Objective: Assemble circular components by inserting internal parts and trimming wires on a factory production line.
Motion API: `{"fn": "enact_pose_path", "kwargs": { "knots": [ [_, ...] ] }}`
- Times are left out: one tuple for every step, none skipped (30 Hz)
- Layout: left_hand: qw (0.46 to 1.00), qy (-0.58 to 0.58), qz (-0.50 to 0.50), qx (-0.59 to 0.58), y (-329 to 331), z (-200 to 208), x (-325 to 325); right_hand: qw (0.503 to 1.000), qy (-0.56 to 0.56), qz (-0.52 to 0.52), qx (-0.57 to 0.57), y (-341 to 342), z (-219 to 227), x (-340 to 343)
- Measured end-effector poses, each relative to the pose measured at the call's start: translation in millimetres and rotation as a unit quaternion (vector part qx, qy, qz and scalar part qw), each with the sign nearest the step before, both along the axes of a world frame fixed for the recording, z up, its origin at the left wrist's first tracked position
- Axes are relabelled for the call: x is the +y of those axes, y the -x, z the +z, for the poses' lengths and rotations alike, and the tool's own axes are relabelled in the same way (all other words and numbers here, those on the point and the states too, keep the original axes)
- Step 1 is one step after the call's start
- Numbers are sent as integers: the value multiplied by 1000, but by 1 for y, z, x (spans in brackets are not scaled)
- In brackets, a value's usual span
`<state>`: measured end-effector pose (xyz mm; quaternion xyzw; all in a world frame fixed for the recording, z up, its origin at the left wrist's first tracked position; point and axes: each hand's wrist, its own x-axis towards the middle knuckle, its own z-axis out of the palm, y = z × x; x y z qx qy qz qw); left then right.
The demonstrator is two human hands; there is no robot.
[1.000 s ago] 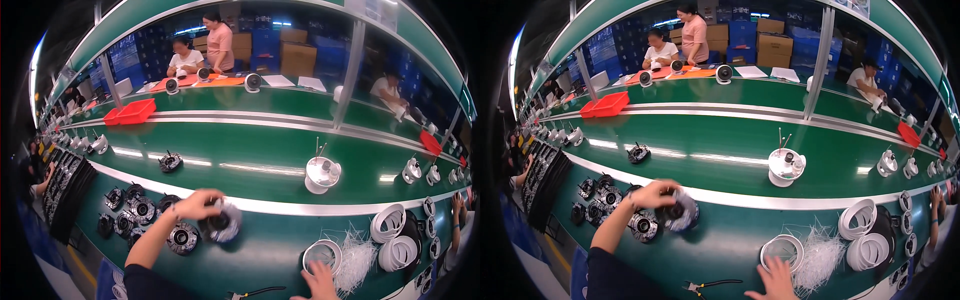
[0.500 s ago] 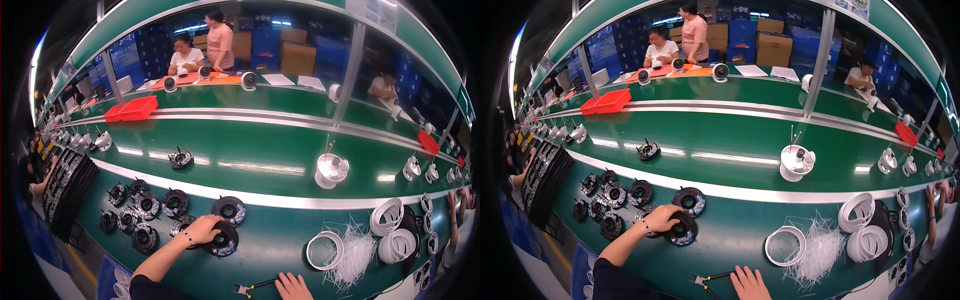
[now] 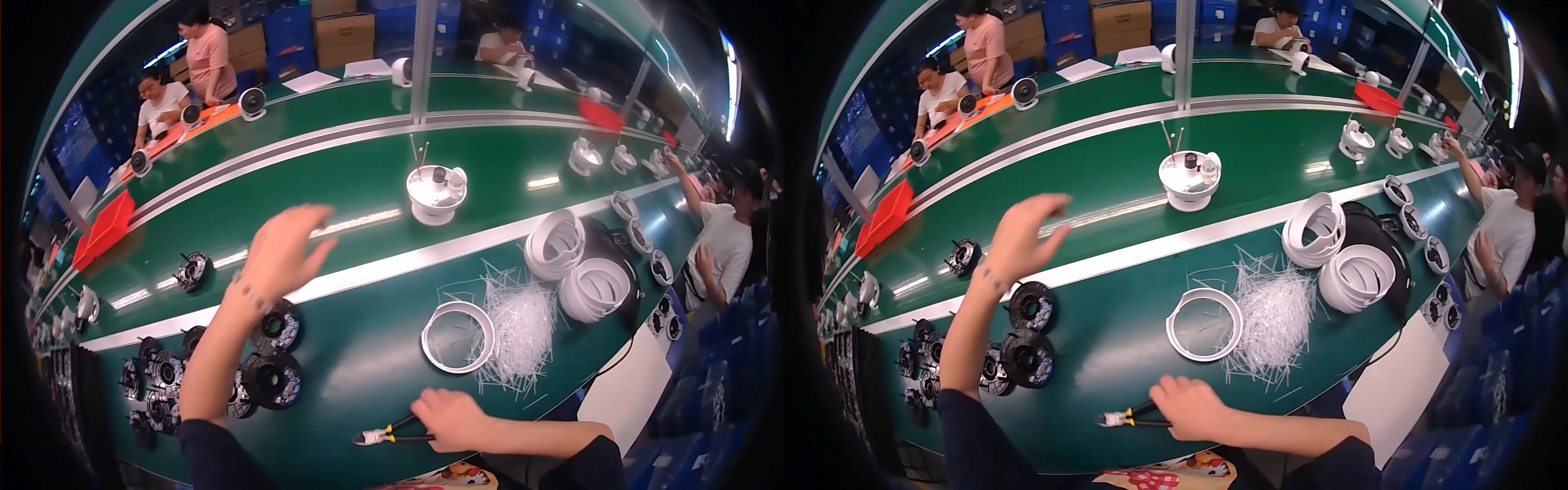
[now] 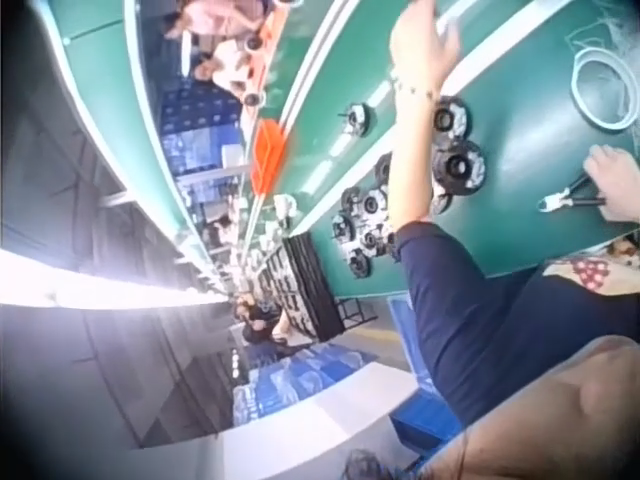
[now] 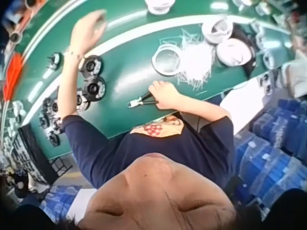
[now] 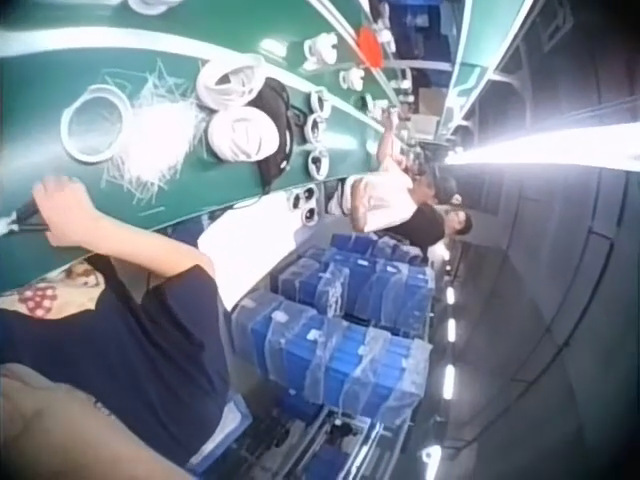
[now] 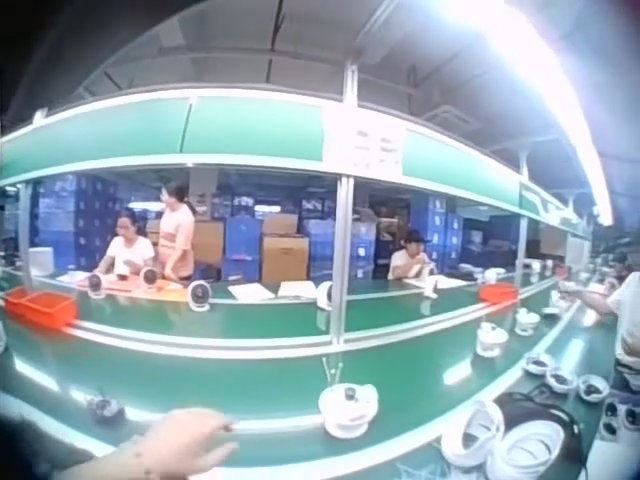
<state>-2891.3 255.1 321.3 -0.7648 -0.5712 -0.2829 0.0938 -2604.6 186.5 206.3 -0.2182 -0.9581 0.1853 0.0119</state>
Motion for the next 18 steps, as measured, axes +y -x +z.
{"fn": "enact_pose_path", "kwargs": {
  "knots": [
    [1000,-3,-13,-2,-6,0,26,998,19,-20,54,-5,16,12],
    [1000,-6,-25,-5,-12,-6,53,992,9,-62,105,-13,36,28],
    [1000,0,-27,3,-20,-17,79,982,-2,-103,157,-22,59,48],
    [1000,6,-27,12,-27,-28,105,968,-51,-135,205,-29,88,70],
    [999,11,-30,8,-34,-43,129,950,-90,-155,254,-36,104,98],
    [999,7,-35,6,-44,-54,153,938,-164,-170,252,-44,117,124],
    [999,-9,-37,-10,-59,-64,176,931,-189,-196,244,-47,134,146],
    [998,-35,-40,-29,-63,-77,196,936,-118,-244,223,-47,142,166],
    [996,-57,-46,-50,-67,-92,217,941,9,-293,169,-42,148,183],
    [998,-38,-26,-42,-67,-101,230,940,47,-293,171,-37,136,197],
    [999,-21,-14,-38,-71,-111,246,936,80,-299,170,-33,118,211],
    [998,12,10,-66,-70,-116,263,937,107,-298,150,-29,102,219],
    [998,14,8,-65,-65,-122,278,937,135,-296,131,-24,85,224],
    [991,41,12,-124,-72,-120,289,930,152,-304,143,-25,67,233],
    [982,71,25,-175,-71,-120,295,928,157,-306,142,-21,55,241],
    [986,35,7,-165,-68,-118,301,935,35,-320,151,-16,44,247],
    [990,-9,3,-144,-65,-117,305,927,-89,-331,156,-11,37,249],
    [986,24,-3,-162,-62,-113,309,916,-153,-344,142,-3,35,253]
  ]
}}
